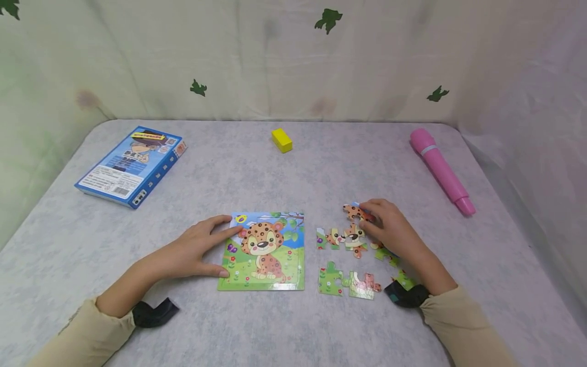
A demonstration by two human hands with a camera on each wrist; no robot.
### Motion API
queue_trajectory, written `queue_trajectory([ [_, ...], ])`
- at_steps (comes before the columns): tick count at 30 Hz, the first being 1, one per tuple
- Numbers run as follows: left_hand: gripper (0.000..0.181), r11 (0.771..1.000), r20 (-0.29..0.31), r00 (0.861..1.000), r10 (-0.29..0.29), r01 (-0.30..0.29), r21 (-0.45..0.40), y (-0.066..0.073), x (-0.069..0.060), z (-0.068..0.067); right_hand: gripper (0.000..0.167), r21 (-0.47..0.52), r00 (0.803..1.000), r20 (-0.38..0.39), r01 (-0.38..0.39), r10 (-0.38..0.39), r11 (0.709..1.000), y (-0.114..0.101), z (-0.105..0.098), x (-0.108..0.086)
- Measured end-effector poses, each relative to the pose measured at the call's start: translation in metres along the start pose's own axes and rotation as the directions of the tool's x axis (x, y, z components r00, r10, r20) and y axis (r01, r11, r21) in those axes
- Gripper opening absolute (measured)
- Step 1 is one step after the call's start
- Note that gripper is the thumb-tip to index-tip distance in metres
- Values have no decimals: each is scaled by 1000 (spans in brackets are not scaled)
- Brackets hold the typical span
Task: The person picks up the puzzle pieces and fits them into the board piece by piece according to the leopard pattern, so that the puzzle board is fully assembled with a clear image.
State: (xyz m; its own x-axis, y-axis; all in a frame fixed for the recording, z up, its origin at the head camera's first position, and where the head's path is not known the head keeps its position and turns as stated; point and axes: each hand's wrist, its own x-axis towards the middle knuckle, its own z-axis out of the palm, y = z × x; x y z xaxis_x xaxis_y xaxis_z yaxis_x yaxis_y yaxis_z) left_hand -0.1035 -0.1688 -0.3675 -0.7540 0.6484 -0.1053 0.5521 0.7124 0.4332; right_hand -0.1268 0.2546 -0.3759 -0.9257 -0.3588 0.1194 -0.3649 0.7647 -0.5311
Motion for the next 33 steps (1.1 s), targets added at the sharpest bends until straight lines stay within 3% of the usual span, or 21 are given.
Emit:
queue_trajectory([
  [5,87,1000,-15,1000,4,-4,-4,-1,1,2,40,14,992,-102,70,-68,997,-16,-4,-2],
  [11,80,1000,-52,999,17,-16,15,4,2,4,44,21,957,-194,224,-216,974,-54,-8,1],
  [16,74,996,-78,996,52,-46,82,10,4,7,44,35,922,-194,347,-334,937,-90,-3,10],
  [19,72,992,-94,994,63,-52,116,12,5,9,44,80,912,-175,389,-371,918,-109,7,19],
  [22,69,991,-121,991,65,-50,124,13,5,11,41,122,914,-139,397,-381,910,-123,22,27],
  [26,66,992,-152,987,59,-41,121,13,7,14,37,142,938,-51,346,-343,927,-131,45,36],
  [29,65,992,-167,985,52,-32,122,13,7,16,36,125,956,27,286,-292,950,-131,61,41],
  [33,64,992,-177,983,46,-25,121,12,8,18,37,55,963,99,246,-250,968,-129,75,48],
])
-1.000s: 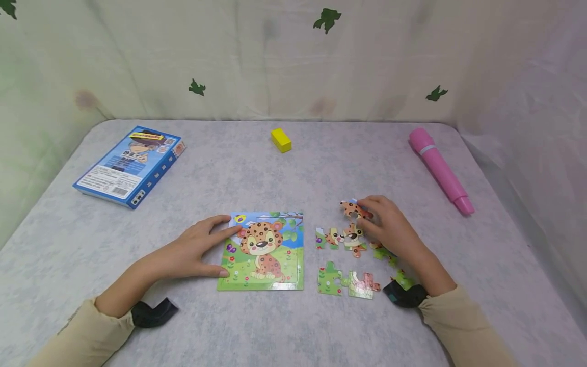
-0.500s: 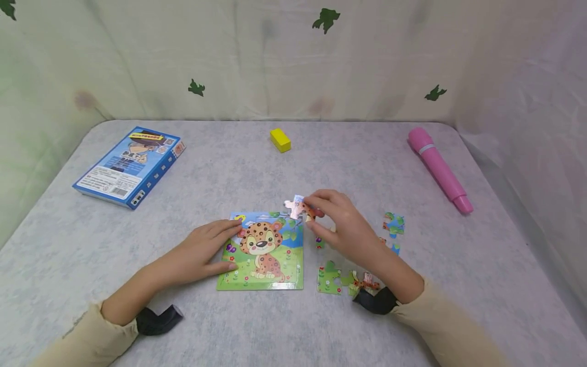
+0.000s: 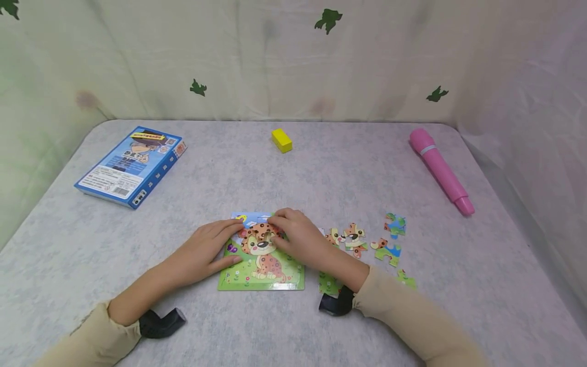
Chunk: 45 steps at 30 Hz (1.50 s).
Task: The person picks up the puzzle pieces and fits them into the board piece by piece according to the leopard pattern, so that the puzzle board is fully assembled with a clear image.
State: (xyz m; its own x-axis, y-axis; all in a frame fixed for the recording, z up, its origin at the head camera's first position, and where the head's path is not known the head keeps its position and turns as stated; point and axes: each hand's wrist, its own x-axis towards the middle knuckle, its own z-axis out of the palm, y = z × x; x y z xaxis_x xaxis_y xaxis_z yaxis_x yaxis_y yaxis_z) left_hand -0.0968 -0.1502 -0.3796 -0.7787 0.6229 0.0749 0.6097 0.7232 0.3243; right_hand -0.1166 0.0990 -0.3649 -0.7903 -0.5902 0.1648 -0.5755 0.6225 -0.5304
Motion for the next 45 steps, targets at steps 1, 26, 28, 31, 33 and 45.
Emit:
queue_trajectory([
  [1,64,1000,0,1000,-2,2,-1,0,0,0,37,-16,1000,9,-2,2,1000,1,2,1],
  [26,62,999,37,999,-23,24,-22,-3,3,3,52,-81,988,145,-38,49,996,2,2,7],
  [28,63,999,42,999,-25,26,-25,-3,3,3,55,9,985,161,-71,68,997,3,0,5],
  [31,63,999,42,999,-25,26,-32,-2,3,4,56,178,986,144,-113,88,977,5,-6,-1],
  [33,62,999,41,999,-25,27,-36,-2,3,4,56,272,991,104,-111,85,956,5,-13,-6],
  [45,62,999,39,999,-29,30,-26,-1,3,4,67,238,946,-321,50,30,970,27,-80,-64],
])
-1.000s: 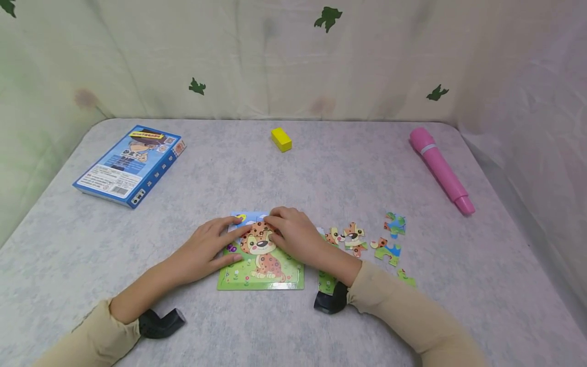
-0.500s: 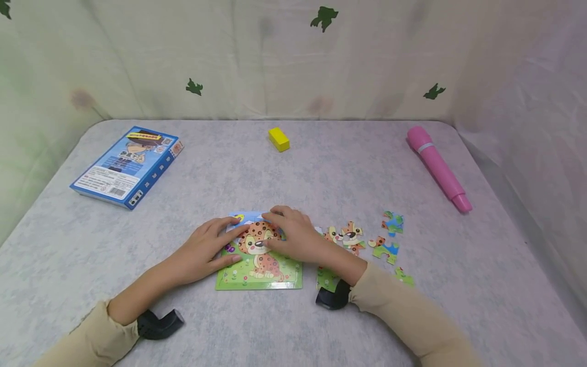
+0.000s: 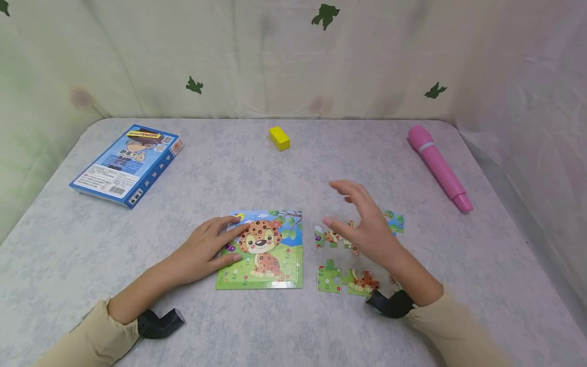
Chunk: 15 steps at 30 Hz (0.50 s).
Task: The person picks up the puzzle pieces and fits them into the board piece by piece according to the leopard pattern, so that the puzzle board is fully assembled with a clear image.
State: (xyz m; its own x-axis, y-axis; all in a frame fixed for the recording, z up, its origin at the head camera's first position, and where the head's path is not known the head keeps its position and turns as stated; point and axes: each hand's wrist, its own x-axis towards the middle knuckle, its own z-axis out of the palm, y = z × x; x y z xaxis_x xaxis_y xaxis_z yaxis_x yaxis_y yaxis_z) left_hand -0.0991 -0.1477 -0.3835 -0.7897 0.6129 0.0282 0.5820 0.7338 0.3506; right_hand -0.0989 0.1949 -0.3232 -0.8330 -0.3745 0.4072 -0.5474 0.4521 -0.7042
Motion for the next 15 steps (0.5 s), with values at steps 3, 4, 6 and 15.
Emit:
queue_trajectory([
  [3,63,1000,4,1000,-3,3,2,0,0,0,69,-56,998,-62,-31,28,998,7,-18,-13],
  [4,63,1000,4,1000,-3,3,2,0,0,0,68,-80,996,-80,-57,50,995,10,-23,-18],
  [6,63,1000,2,1000,-3,3,1,0,0,0,67,-104,989,-111,-107,95,989,17,-33,-27],
  [15,63,1000,-29,999,23,-23,-2,0,-1,0,58,-88,954,-169,-264,247,961,53,-53,-56],
])
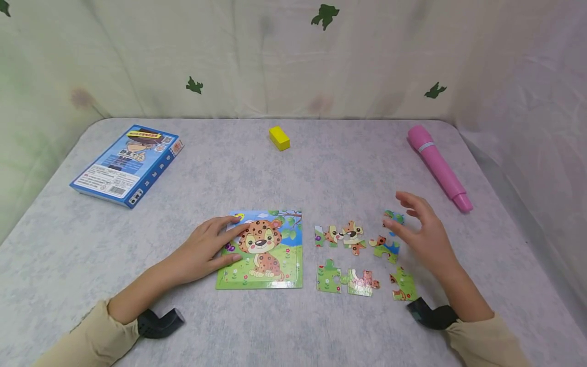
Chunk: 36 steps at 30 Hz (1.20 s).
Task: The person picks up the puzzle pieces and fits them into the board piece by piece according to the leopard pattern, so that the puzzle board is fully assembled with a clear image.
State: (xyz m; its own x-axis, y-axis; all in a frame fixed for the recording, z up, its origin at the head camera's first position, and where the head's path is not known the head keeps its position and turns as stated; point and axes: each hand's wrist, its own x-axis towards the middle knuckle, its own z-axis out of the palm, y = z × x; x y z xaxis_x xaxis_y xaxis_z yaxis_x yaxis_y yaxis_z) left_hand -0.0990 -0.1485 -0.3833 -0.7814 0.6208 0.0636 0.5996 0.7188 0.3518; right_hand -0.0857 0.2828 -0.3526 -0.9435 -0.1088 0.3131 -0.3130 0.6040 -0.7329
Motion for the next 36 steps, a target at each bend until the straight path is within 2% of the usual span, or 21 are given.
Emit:
queue_trajectory([
  [7,63,1000,14,1000,-13,13,0,0,0,0,55,-6,994,63,-87,87,996,18,2,-2],
  [12,62,1000,-2,1000,-2,2,2,-1,0,1,55,-77,985,121,-118,127,990,27,0,-4],
  [16,63,1000,11,1000,-8,8,4,-2,0,1,60,-142,966,185,-153,178,978,33,-2,-4],
  [19,63,1000,20,1000,-12,12,5,-2,0,1,59,-175,955,234,-143,182,974,35,-5,-4],
  [22,63,1000,22,1000,-10,10,5,-2,0,1,54,-191,952,265,-105,155,976,36,-8,-4],
  [29,63,1000,23,1000,-17,17,7,-2,0,1,39,-243,964,244,-42,103,969,39,-11,-4],
  [36,63,1000,27,1000,-14,14,6,-3,0,1,37,-276,975,203,-33,92,961,35,-9,-4],
])
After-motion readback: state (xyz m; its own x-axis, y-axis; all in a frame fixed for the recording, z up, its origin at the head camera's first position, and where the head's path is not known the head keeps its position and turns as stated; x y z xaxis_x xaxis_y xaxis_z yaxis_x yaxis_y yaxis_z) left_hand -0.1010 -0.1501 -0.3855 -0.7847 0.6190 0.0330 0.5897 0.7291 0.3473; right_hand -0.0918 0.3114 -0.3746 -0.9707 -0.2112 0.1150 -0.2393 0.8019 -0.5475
